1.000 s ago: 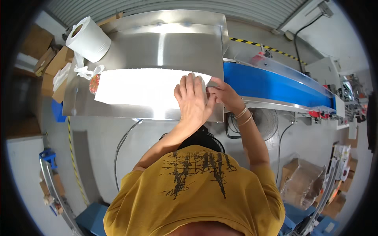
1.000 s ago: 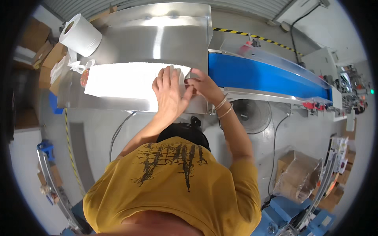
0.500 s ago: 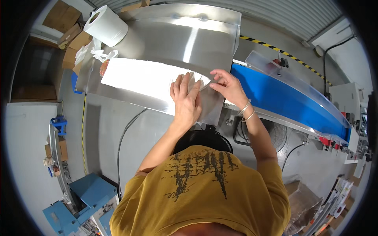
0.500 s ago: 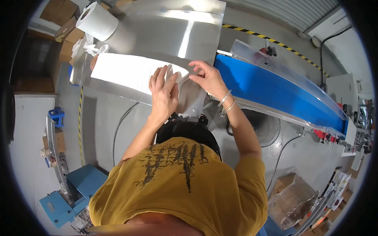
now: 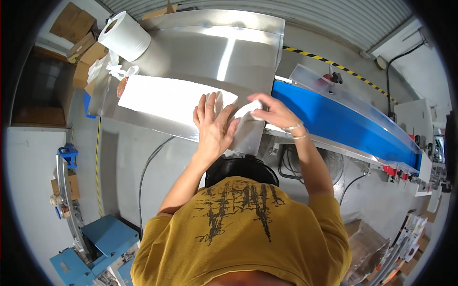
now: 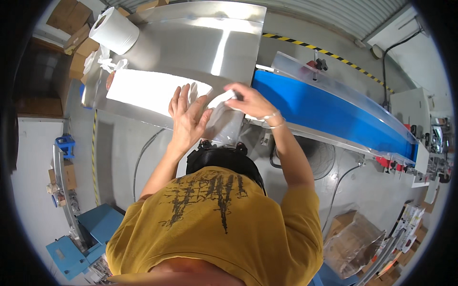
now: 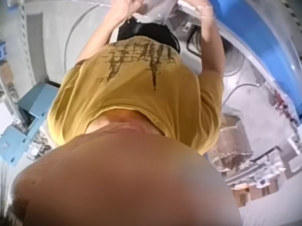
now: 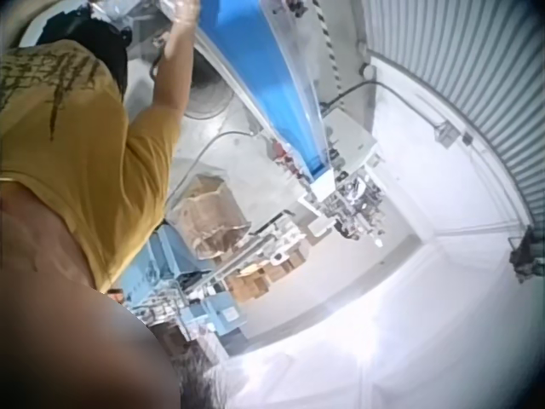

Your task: Placing stacks of paper blanks into a feeding mechanism of an industrial machine and operating controls.

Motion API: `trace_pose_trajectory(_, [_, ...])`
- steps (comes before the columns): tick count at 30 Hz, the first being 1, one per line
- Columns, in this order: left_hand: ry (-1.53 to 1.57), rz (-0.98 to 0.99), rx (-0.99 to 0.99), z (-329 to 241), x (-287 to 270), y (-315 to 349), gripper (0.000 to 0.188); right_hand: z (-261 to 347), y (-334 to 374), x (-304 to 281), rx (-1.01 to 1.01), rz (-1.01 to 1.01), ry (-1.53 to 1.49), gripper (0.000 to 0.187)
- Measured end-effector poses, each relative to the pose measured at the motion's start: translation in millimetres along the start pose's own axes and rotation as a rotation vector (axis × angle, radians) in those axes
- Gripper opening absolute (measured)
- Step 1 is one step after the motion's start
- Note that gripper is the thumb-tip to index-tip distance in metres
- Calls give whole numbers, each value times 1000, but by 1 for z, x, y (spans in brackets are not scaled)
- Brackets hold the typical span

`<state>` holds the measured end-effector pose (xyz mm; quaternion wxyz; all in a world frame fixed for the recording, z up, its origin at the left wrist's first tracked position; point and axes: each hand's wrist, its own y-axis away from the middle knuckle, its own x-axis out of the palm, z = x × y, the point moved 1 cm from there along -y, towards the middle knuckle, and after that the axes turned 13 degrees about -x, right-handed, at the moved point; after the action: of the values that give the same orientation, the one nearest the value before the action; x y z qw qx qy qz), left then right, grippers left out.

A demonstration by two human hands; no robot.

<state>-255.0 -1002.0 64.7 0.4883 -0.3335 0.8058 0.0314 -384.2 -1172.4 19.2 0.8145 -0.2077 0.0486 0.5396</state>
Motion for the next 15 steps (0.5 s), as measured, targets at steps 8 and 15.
trace_pose_trajectory(8, [-25,-66,-14,15,6,-5,41,-58,91,-92,511,-724,413,38])
trace_pose_trajectory(15, [17,-78,29,20,3,-4,38,-19,82,-81,265,-572,1384,57])
